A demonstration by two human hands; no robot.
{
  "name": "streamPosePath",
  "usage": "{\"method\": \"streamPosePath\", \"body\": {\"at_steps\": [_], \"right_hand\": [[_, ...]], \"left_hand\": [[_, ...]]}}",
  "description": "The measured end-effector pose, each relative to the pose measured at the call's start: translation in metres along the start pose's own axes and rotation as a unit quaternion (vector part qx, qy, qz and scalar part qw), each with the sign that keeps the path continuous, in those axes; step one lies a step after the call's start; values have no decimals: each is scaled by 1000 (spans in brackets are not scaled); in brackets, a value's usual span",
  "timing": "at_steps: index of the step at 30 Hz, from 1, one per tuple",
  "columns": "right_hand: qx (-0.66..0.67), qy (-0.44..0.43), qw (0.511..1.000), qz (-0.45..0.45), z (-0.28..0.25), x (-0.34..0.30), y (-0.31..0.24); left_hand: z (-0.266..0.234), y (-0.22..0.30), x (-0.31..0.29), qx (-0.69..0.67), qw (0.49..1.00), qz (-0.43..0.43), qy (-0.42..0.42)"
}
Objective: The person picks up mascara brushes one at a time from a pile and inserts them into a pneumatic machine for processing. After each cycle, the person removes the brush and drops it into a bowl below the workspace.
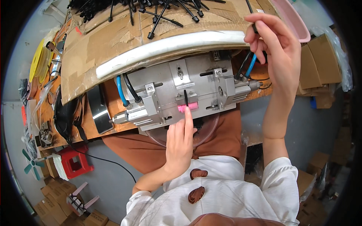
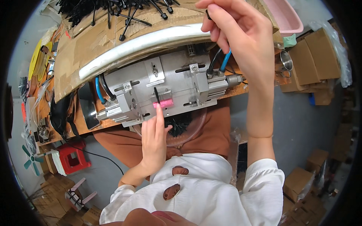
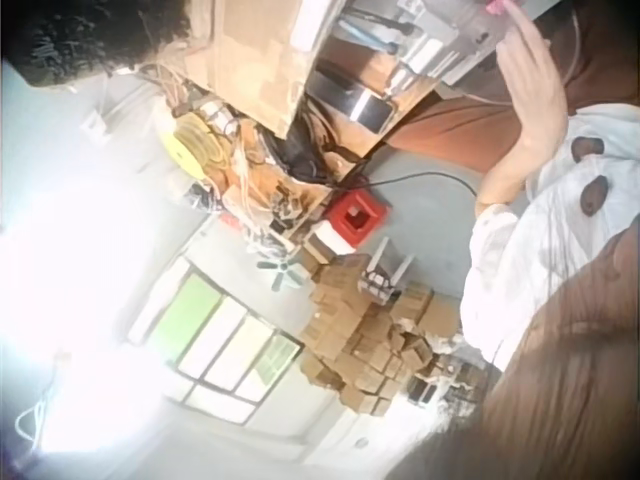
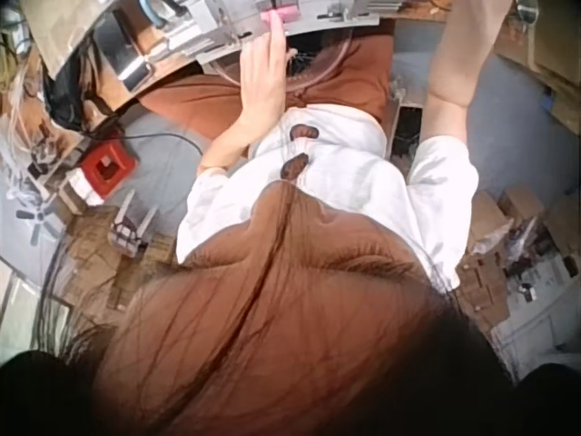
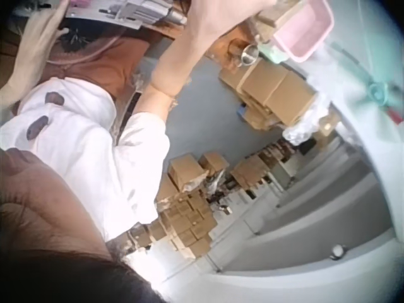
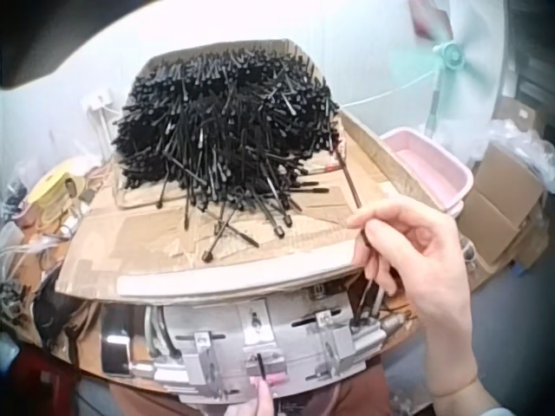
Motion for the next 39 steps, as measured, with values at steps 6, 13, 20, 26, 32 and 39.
{"method": "streamPosePath", "body": {"at_steps": [6, 13, 20, 26, 32, 39], "right_hand": [[32, 66, 995, -63, 6, -33, -21], [-124, 66, 983, -119, 17, -80, -12], [-256, -88, 955, -122, 73, -161, 38], [-267, -158, 944, -112, 105, -166, 54], [-297, -182, 933, -89, 101, -155, 44], [-438, 64, 872, -209, 58, -3, 4]], "left_hand": [[14, 1, -1, 101, 993, -31, -58], [12, 7, 5, 167, 985, 3, -53], [-57, -7, 92, 89, 991, 79, 68], [-89, -58, 180, -15, 999, 46, 24], [-103, -53, 165, -71, 997, 2, -26], [-65, -10, 39, 5, 998, 2, 66]]}}
Point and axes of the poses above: each hand's wrist, its own x-axis towards the middle knuckle, its own z-axis out of the palm, y = z × x, the point moved 4 cm from there along x, towards the middle knuckle, and after that the axes turned 4 degrees about -x, right-handed, at the moved point
